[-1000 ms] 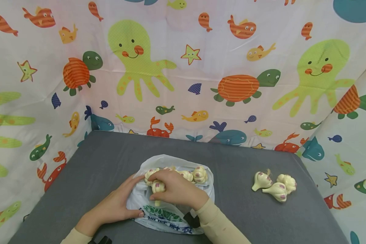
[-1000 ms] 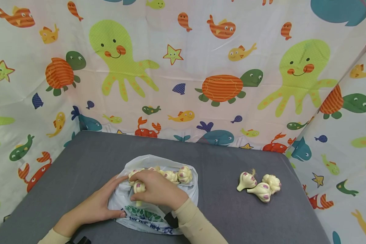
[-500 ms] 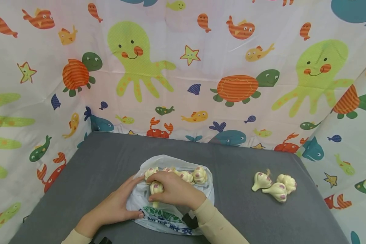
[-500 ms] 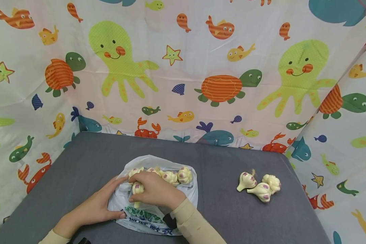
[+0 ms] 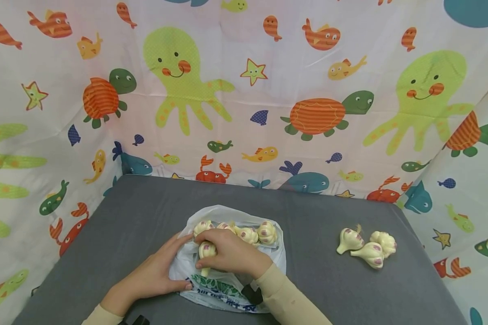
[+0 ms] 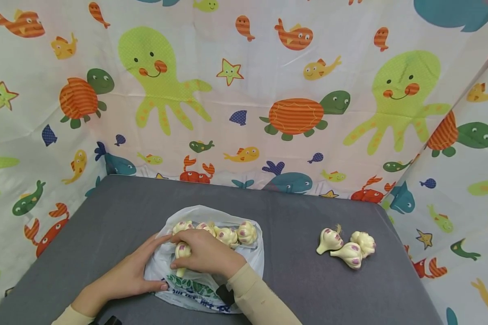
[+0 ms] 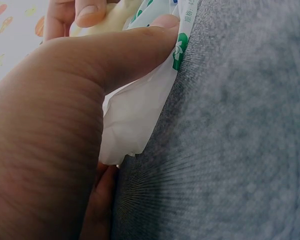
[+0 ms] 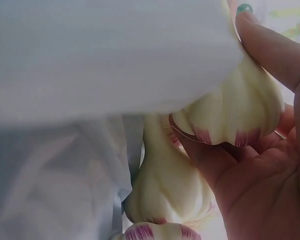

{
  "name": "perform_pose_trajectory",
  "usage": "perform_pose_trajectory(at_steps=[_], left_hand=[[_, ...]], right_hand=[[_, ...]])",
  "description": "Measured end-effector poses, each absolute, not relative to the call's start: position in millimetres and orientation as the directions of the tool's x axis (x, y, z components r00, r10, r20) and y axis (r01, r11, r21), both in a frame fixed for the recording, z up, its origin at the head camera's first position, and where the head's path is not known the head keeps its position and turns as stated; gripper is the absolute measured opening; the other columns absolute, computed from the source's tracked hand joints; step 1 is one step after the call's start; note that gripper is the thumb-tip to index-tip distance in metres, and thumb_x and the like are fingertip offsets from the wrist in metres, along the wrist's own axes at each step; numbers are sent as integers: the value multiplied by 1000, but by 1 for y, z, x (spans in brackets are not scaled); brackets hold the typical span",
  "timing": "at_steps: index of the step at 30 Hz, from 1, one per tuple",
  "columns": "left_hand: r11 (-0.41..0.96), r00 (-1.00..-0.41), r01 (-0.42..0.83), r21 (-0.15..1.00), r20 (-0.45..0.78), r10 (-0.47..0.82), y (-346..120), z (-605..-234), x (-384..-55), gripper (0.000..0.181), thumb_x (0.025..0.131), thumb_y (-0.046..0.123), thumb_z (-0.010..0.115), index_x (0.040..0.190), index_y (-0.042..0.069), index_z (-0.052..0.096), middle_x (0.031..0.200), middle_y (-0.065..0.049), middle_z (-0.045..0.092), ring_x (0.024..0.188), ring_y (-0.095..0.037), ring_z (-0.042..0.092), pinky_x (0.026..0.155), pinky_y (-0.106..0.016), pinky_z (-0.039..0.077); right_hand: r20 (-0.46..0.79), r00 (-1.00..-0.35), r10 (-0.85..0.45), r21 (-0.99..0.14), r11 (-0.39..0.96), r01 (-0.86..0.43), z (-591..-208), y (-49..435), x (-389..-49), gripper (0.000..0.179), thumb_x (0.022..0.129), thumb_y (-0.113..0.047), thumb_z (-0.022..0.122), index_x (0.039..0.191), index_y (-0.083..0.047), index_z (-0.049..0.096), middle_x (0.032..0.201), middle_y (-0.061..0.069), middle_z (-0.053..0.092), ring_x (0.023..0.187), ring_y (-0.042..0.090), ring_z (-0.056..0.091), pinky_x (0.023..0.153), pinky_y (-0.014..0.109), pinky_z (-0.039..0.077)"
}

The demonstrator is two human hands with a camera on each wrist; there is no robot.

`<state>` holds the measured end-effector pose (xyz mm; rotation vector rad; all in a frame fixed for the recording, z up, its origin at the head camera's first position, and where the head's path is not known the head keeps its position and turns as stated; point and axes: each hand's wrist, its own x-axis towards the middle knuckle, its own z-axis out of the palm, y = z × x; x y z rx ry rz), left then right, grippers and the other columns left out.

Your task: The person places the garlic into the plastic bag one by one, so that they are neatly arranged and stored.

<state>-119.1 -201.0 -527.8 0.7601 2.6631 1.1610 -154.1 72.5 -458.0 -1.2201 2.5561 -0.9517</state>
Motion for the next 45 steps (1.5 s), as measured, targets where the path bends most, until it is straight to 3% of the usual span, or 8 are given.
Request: perform_pose_trajectory(at_steps=[21,28,37,45], left_hand=[[566,-855,399,721,69,515,-190,-528,-122,115,79,68,91,172,35,31,179,-12,24,154,-39,39,107,-69,45],[562,-844,443,698,113,524,-190,-522,-128,112,82,65,91,172,32,32,177,-16,26,153,-45,40,105,-71,47],[561,-856,428,709,120,502,-192,-525,-128,113,80,62,93,171,33,33,176,-16,28,152,-43,41,105,-72,45],[563,-856,427,708,115,504,-197,-529,-120,114,79,64,93,171,33,34,176,-17,28,153,-42,40,106,-71,45]], right_hand=[[88,-622,-778,-561,477,-676,-462,78,-151,52,97,-37,86,140,-12,70,135,-6,72,119,0,62,104,22,49],[101,-616,-781,-550,472,-689,-449,78,-153,51,96,-34,88,138,-12,71,131,-5,73,107,-2,61,98,18,50],[61,-597,-800,-526,483,-700,-436,79,-148,50,99,-38,84,140,-13,72,135,-9,71,123,2,62,109,22,47],[114,-601,-791,-526,465,-712,-431,91,-138,45,100,-35,84,137,-13,72,131,-9,72,113,1,63,99,19,50]])
